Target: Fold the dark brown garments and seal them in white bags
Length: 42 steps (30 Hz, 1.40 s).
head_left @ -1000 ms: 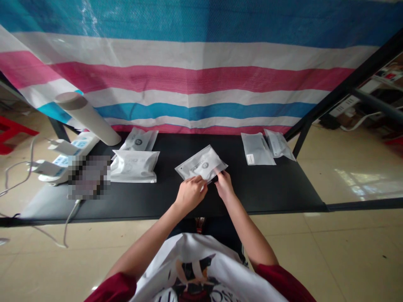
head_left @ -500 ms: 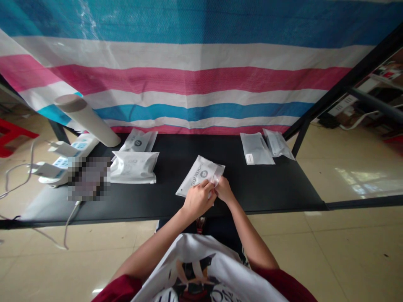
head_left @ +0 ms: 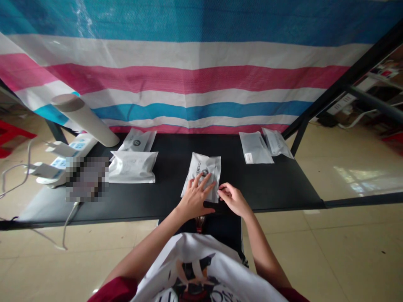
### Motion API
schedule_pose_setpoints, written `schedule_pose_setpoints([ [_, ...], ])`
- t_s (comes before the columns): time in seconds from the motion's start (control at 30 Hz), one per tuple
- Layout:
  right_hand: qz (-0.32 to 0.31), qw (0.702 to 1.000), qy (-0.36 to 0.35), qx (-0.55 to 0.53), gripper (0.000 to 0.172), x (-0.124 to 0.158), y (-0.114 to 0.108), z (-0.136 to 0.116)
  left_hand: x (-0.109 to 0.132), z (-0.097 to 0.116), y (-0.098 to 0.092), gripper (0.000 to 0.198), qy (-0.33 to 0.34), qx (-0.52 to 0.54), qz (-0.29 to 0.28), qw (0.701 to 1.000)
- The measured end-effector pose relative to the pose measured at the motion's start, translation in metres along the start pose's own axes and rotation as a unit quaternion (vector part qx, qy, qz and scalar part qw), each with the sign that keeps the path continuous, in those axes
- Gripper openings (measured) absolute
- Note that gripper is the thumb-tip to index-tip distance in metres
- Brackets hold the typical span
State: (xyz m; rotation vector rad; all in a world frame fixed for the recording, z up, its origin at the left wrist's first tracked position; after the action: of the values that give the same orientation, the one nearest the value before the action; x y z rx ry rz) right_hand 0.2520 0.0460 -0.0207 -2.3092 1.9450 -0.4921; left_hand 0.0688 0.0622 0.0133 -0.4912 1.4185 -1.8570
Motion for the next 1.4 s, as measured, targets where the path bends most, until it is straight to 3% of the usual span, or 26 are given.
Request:
schedule_pose_setpoints([
  [0.13, -0.021, 0.997, 0.006, -0.071, 0.030, -0.002, 0.009, -0.001, -0.004, 0.001, 0.000, 0.057, -0.018, -0.023, 0.044, 0.999],
  [0.27, -0.018, 0.995, -0.009, -0.100, 0.028, -0.011, 0.014, -0.003, -0.001, 0.005, -0.003, 0.019, 0.039, -0.016, 0.075, 0.996],
  [0.37, -0.015, 0.992, -0.007, -0.127, 0.028, -0.014, 0.018, -0.005, 0.003, 0.002, -0.005, 0.021, 0.041, 0.000, 0.100, 0.994],
  [0.5, 0.008, 0.980, 0.004, -0.200, 0.040, -0.018, 0.024, -0.010, 0.005, 0.000, -0.003, 0.026, 0.061, 0.027, 0.096, 0.993],
  [0.63, 0.038, 0.978, 0.015, -0.204, 0.043, -0.031, 0.027, -0.014, 0.012, 0.005, -0.002, 0.027, 0.081, 0.068, 0.124, 0.987],
  [0.83, 0.062, 0.982, -0.020, -0.179, 0.042, -0.083, 0.028, -0.015, 0.034, 0.020, -0.005, 0.021, 0.065, 0.153, 0.209, 0.964],
  [0.97, 0.125, 0.981, -0.042, -0.140, 0.040, -0.121, 0.024, -0.016, 0.046, 0.030, -0.008, 0.019, 0.079, 0.168, 0.229, 0.956],
  [1.07, 0.189, 0.973, -0.049, -0.124, 0.038, -0.132, 0.020, -0.016, 0.046, 0.029, -0.009, 0.017, 0.045, 0.155, 0.222, 0.962],
  [1.17, 0.219, 0.969, -0.031, -0.109, 0.044, -0.117, 0.018, -0.012, 0.041, 0.021, -0.008, 0.014, -0.017, 0.136, 0.213, 0.967],
  [1.27, 0.126, 0.987, 0.018, -0.101, 0.058, -0.085, 0.022, -0.005, 0.033, 0.014, -0.002, 0.015, -0.047, 0.137, 0.193, 0.970],
  [1.33, 0.032, 0.996, 0.022, -0.084, 0.053, -0.061, 0.025, -0.002, 0.028, 0.014, 0.003, 0.017, -0.041, 0.144, 0.178, 0.973],
  [1.4, -0.018, 0.998, 0.011, -0.055, 0.045, -0.040, 0.025, 0.000, 0.025, 0.017, 0.008, 0.017, -0.031, 0.149, 0.167, 0.974],
])
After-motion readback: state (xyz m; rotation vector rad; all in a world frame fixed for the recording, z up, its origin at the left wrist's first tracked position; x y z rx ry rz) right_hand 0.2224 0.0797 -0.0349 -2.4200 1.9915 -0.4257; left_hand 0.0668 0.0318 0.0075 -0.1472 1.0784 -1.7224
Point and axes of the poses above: each hand's wrist, its own x-axis away from the middle knuckle, its own y-axis out of the palm, z = x × y, the point moved 3 cm from there along -x, towards the middle knuckle, and after that the axes turned 1 degree about -z, right-handed, at the moved point
